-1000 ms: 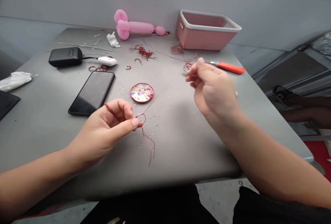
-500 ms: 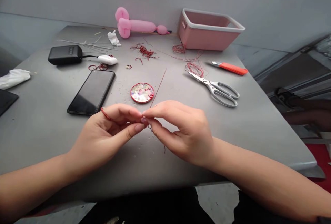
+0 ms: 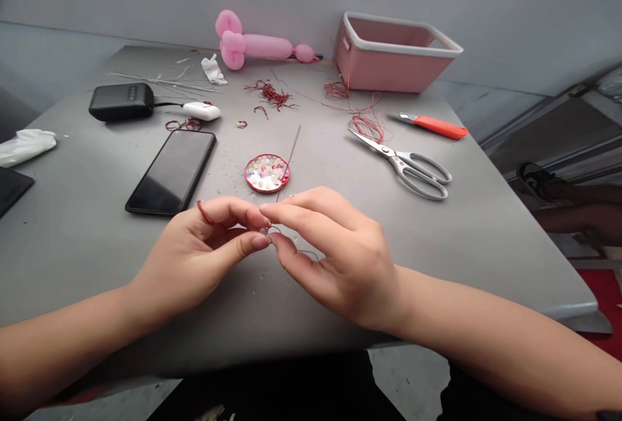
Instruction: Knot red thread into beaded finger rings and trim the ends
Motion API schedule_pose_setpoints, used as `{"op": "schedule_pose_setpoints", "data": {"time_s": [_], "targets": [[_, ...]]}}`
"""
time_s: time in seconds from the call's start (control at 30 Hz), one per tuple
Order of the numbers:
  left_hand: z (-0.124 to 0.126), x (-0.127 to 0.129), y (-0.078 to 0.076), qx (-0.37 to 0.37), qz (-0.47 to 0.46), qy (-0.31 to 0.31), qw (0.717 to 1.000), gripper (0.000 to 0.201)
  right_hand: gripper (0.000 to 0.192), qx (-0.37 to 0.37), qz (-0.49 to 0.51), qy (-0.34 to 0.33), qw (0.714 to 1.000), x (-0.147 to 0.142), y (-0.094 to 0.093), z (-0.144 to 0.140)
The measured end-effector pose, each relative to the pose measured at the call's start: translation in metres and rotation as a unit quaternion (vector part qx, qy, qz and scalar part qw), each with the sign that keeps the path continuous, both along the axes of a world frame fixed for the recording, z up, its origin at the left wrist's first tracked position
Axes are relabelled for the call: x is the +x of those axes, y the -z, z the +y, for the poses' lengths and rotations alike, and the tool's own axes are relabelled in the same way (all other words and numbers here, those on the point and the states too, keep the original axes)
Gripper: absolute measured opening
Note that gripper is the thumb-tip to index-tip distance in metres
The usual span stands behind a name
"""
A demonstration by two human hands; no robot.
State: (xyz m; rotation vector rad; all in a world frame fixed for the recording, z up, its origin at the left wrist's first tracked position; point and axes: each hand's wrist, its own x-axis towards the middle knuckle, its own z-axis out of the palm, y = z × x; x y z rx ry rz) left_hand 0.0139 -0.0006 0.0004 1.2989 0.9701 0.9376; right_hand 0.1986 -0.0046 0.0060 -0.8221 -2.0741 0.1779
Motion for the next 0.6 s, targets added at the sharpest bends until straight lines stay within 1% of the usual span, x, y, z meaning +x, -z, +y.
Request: {"op": "schedule_pose_setpoints", "data": {"time_s": [0.07, 0.13, 0.27, 0.33, 0.47, 0.53, 0.6], "targets": [[-0.0014, 0.0000, -0.0006, -0.014, -0.006, 0.009, 1.000, 0.009, 0.026, -0.009, 0.004, -0.013, 1.000, -0.0001, -0.0006, 0.0005], [-0.0029, -0.0002, -0.0004, -0.005, 0.001, 0.010, 1.000, 0.009, 0.026, 0.009, 0.001, -0.023, 1.000, 0.0001, -0.0013, 0.0014], [-0.0040, -0.0005, 0.0026, 0.050, 0.030, -0.002, 0.998, 0.007, 0.025, 0.081, -0.026, 0.006, 0.996, 0.0016, -0.0021, 0.0031], [-0.0039, -0.0009, 0.0048, 0.082, 0.041, -0.002, 0.996, 0.007, 0.023, 0.093, -0.043, 0.012, 0.995, 0.0027, -0.0022, 0.0037], [-0.0042, -0.0019, 0.0085, 0.159, 0.063, -0.002, 0.985, 0.006, 0.026, 0.117, -0.061, -0.003, 0.991, 0.0033, -0.0026, 0.0032], [-0.0047, -0.0022, 0.0089, 0.195, 0.076, -0.001, 0.978, 0.006, 0.027, 0.102, -0.046, -0.013, 0.994, 0.0025, -0.0028, 0.0023], [-0.0052, -0.0022, 0.0081, 0.221, 0.091, 0.003, 0.971, 0.006, 0.026, 0.043, -0.003, -0.026, 0.999, 0.0016, -0.0025, 0.0014]]}}
